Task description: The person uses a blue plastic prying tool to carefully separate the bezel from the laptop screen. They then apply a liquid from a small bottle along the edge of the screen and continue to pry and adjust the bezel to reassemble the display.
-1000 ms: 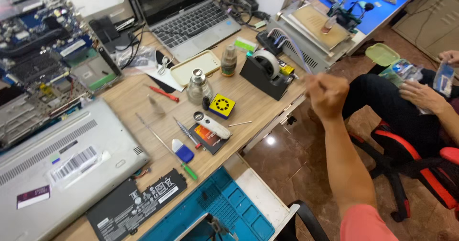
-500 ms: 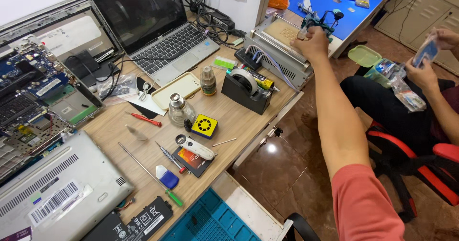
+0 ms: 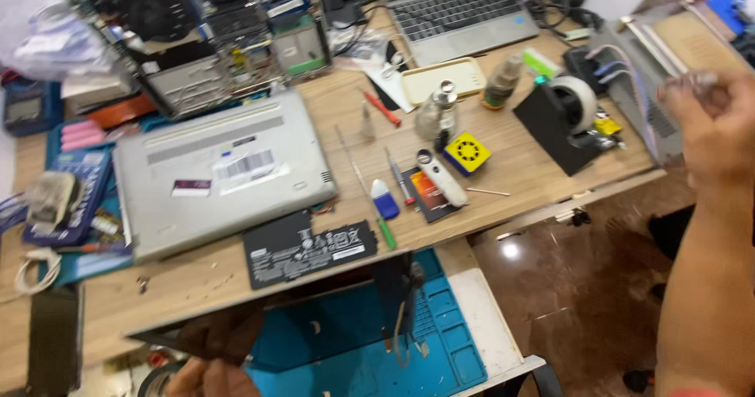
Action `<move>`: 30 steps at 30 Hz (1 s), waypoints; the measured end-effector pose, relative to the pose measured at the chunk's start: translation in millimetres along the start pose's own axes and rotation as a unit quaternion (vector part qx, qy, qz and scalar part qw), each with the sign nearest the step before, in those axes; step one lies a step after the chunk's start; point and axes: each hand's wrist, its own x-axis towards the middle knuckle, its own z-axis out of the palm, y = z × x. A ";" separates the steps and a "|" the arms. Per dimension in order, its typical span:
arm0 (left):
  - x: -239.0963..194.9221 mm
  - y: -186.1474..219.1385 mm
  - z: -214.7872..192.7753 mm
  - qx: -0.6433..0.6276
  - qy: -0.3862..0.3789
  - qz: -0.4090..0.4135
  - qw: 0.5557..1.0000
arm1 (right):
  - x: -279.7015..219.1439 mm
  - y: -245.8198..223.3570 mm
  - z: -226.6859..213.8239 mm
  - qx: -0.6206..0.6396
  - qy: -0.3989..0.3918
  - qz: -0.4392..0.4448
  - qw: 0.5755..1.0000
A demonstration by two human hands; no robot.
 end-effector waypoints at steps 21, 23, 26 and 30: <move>31.0 40.0 3.0 -0.163 -0.119 -0.167 0.965 | -277.0 -214.0 147.9 0.517 -0.169 0.048 0.838; 33.3 40.1 1.8 -0.168 -0.125 -0.171 0.963 | -278.4 -216.0 143.2 0.522 -0.165 0.051 0.835; 46.6 43.1 1.3 -0.151 -0.144 -0.190 0.959 | -284.5 -228.5 123.0 0.526 -0.174 0.057 0.830; 70.6 48.8 3.4 -0.155 -0.220 -0.232 0.935 | -300.5 -240.0 79.2 0.575 -0.244 0.055 0.779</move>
